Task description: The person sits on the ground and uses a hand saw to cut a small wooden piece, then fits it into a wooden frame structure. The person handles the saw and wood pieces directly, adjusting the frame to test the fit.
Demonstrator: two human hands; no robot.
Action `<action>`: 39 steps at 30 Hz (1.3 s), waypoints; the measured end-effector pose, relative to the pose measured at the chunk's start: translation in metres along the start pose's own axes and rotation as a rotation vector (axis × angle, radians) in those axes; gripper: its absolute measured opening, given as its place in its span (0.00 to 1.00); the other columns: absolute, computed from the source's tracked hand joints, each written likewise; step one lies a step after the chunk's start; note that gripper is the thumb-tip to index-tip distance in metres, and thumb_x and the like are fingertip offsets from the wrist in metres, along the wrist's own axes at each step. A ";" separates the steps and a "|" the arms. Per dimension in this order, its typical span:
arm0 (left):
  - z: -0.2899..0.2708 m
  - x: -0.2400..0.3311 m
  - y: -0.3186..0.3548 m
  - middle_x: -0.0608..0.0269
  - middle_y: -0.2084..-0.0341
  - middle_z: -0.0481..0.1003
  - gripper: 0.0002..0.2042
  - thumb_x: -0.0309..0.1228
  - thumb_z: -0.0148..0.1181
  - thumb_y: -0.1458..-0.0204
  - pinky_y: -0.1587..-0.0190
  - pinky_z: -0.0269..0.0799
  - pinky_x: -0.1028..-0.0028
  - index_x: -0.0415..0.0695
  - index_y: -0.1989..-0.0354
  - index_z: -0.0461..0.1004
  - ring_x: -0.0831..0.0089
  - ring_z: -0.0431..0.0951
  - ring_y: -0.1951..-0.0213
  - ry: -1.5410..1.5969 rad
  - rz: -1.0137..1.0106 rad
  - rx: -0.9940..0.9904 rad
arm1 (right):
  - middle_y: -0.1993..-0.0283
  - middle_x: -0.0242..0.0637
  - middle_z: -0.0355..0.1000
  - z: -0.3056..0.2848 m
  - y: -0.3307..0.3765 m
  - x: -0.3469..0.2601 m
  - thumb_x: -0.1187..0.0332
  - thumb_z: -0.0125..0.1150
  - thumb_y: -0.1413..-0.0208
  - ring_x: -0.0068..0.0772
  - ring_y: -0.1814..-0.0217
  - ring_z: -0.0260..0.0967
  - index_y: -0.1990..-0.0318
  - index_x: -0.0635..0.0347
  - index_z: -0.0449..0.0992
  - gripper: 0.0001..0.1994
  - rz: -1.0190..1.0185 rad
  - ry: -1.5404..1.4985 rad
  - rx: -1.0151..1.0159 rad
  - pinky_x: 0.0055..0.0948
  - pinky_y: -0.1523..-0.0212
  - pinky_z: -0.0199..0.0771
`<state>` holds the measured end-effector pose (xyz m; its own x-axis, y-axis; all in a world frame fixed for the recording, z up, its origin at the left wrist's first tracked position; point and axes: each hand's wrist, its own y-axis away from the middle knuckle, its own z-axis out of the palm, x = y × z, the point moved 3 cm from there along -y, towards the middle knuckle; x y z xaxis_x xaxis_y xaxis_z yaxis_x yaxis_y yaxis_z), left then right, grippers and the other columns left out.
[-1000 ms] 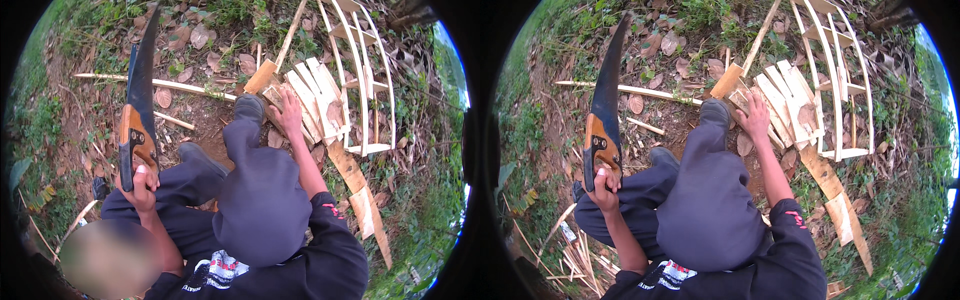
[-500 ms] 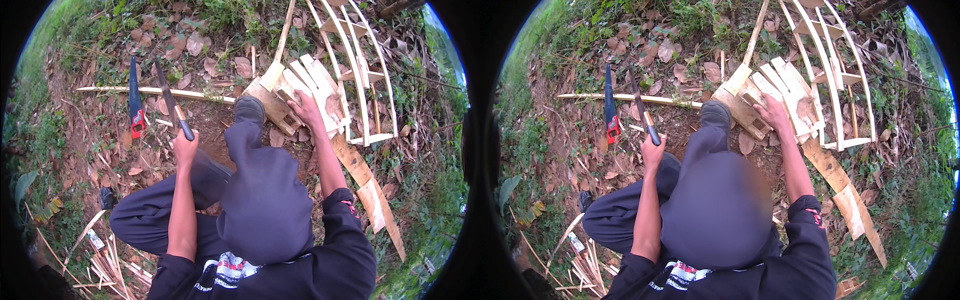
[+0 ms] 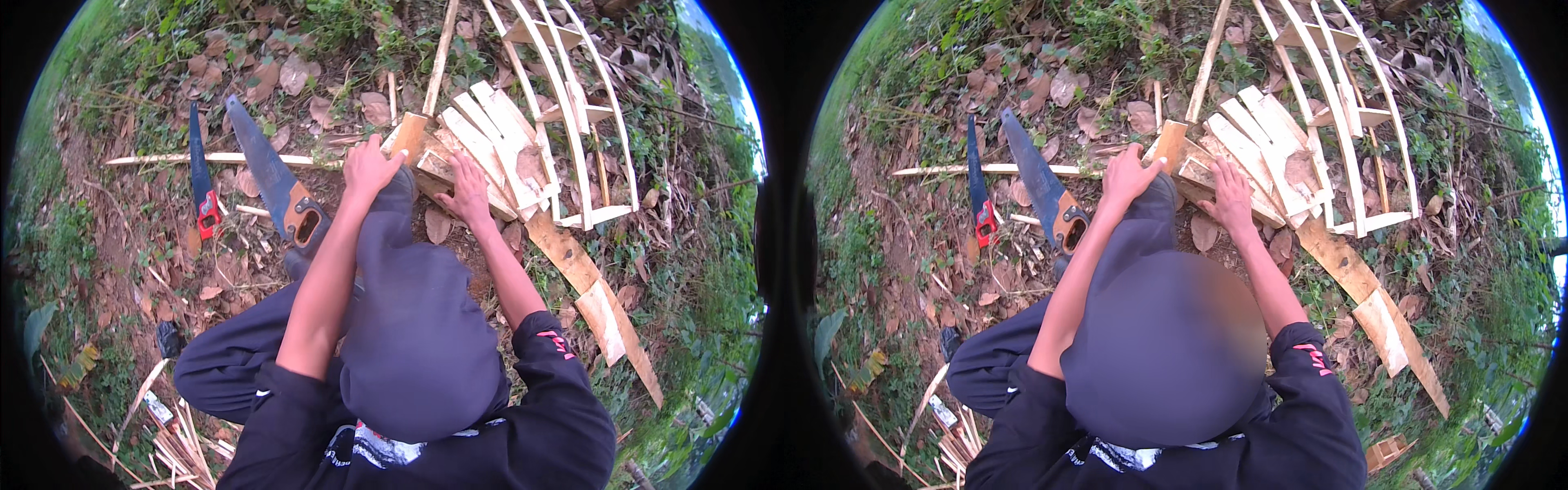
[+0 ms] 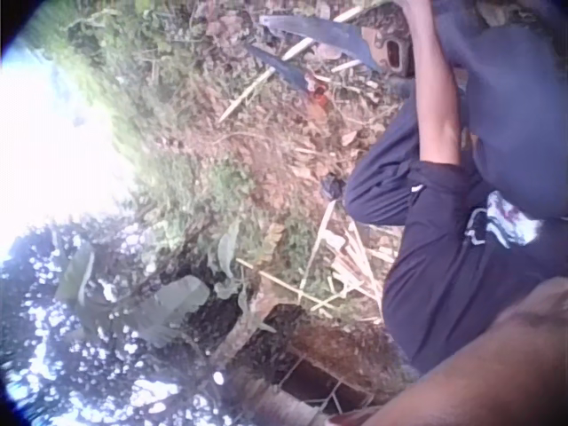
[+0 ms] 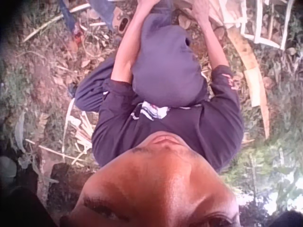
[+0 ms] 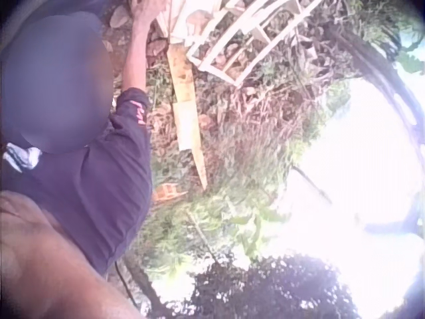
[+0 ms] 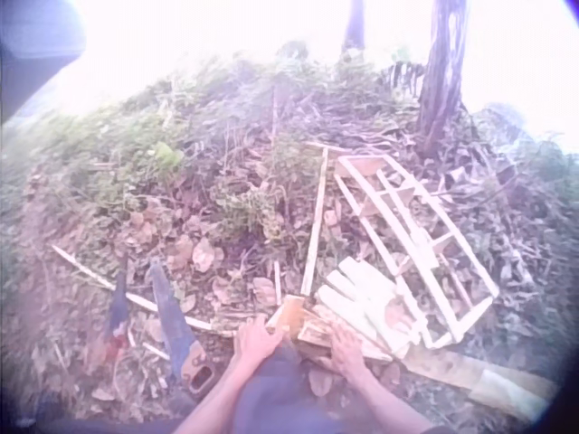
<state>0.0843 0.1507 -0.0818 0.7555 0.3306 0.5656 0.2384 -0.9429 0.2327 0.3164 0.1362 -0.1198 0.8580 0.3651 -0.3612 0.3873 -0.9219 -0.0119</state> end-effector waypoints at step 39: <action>-0.121 -0.081 0.074 0.64 0.66 0.76 0.09 0.29 0.61 0.44 0.59 0.69 0.78 0.37 0.59 0.71 0.80 0.75 0.64 1.009 -0.084 0.472 | 0.48 0.44 0.68 0.006 -0.032 -0.006 0.48 0.65 0.51 0.47 0.43 0.64 0.41 0.53 0.67 0.32 0.048 -0.105 -0.025 0.46 0.43 0.63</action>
<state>-0.0333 0.0587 -0.0147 -0.0642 0.0741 0.9952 0.6355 -0.7658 0.0980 0.2967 0.1625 -0.1230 0.8363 0.3042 -0.4561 0.3561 -0.9339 0.0301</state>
